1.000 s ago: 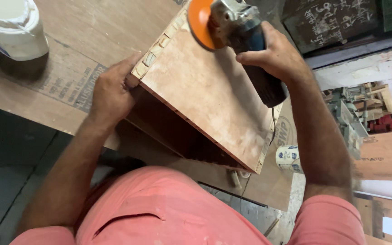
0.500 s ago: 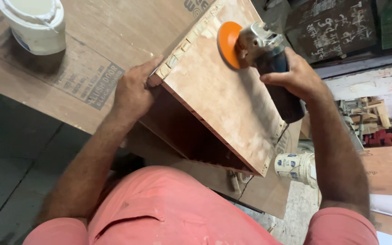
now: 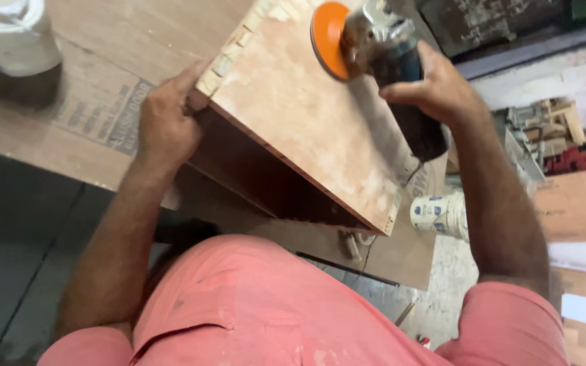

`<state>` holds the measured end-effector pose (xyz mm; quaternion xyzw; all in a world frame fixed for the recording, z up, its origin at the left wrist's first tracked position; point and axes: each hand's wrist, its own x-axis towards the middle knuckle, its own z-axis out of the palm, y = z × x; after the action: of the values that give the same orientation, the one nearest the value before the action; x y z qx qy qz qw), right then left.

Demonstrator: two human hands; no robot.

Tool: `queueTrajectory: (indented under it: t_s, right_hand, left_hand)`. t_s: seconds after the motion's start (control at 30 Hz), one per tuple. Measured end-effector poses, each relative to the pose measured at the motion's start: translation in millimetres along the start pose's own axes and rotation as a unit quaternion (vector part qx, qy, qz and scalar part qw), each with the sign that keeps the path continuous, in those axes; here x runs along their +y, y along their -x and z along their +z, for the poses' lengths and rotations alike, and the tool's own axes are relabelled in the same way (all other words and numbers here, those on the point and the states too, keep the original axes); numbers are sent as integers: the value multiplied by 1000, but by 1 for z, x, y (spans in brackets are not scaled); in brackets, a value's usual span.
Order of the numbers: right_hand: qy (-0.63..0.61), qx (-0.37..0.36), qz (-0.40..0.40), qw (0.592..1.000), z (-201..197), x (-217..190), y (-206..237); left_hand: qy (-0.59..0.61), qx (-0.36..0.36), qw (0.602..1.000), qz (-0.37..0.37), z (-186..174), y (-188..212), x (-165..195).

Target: The person assembles a wooden box by applying white tape to the edges of a dark wood panel, then joins it to a lighter plywood panel. The person uses a power sander to smooth the edges of the assembled box.

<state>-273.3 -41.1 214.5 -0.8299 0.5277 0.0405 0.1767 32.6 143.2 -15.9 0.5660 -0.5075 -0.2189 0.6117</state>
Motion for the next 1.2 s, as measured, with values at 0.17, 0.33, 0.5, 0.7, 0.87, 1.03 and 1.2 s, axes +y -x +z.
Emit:
queueTrajectory:
  t_s: [0.17, 0.33, 0.5, 0.7, 0.87, 1.03, 1.2]
  right_hand:
    - [-33, 16, 54, 998, 6, 37, 64]
    - [-14, 46, 95, 994, 12, 82, 115]
    - [-111, 87, 199, 970, 12, 111, 148]
    - [-130, 83, 214, 965, 26, 88, 169]
    - [16, 34, 57, 998, 53, 13, 166]
    - [32, -31, 29, 999, 69, -59, 121]
    - [44, -9, -125, 991, 74, -90, 83]
  left_hand:
    - [22, -2, 1000, 12, 1, 3, 3]
    - [20, -8, 999, 31, 9, 6, -12]
    - [4, -10, 999, 34, 12, 9, -29]
    - [20, -7, 998, 58, 11, 12, -35]
    - [33, -10, 997, 67, 13, 13, -36]
    - [33, 15, 994, 102, 11, 12, -32]
    - [-15, -6, 999, 29, 6, 14, -29]
